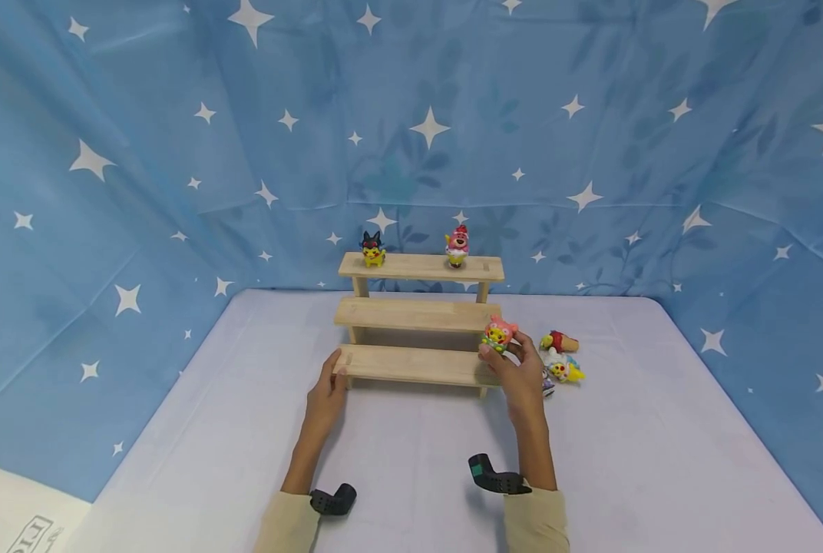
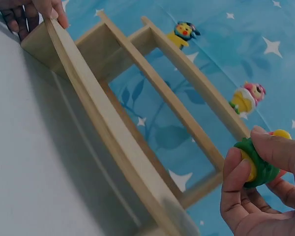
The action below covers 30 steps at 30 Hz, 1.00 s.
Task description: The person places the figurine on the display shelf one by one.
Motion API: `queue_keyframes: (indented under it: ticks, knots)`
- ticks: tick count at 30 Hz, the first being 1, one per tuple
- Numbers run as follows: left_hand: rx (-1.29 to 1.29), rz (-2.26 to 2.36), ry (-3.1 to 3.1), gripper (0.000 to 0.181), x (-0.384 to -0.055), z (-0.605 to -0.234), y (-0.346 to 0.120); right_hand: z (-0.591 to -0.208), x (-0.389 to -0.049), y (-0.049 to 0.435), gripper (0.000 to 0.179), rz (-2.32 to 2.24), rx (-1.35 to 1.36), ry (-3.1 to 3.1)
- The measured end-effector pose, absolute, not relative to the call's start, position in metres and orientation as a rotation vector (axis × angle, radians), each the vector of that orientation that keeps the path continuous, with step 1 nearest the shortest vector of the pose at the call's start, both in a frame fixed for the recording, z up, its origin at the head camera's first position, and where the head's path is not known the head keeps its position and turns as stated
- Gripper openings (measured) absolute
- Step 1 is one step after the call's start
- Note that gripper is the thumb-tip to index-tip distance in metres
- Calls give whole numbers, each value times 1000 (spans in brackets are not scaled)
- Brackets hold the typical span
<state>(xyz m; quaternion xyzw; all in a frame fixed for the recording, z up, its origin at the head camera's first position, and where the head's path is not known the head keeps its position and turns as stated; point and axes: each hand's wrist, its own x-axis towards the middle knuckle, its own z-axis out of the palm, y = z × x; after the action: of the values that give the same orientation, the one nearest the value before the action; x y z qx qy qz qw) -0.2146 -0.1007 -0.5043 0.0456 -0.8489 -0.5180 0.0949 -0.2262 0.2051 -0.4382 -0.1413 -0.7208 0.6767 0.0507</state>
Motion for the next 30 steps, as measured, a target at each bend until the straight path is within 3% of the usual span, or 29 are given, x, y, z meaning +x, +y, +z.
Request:
queue_keyframes:
  ticks: [12,30]
  knots:
    - [158,-1520,-2521,48,-214,-505,-102,-426,-253,168,67,2185,-14,-2122]
    - [125,-1512,-2524,47,-215,-505,-103,-405,-287,117,58,1709,266,-2404]
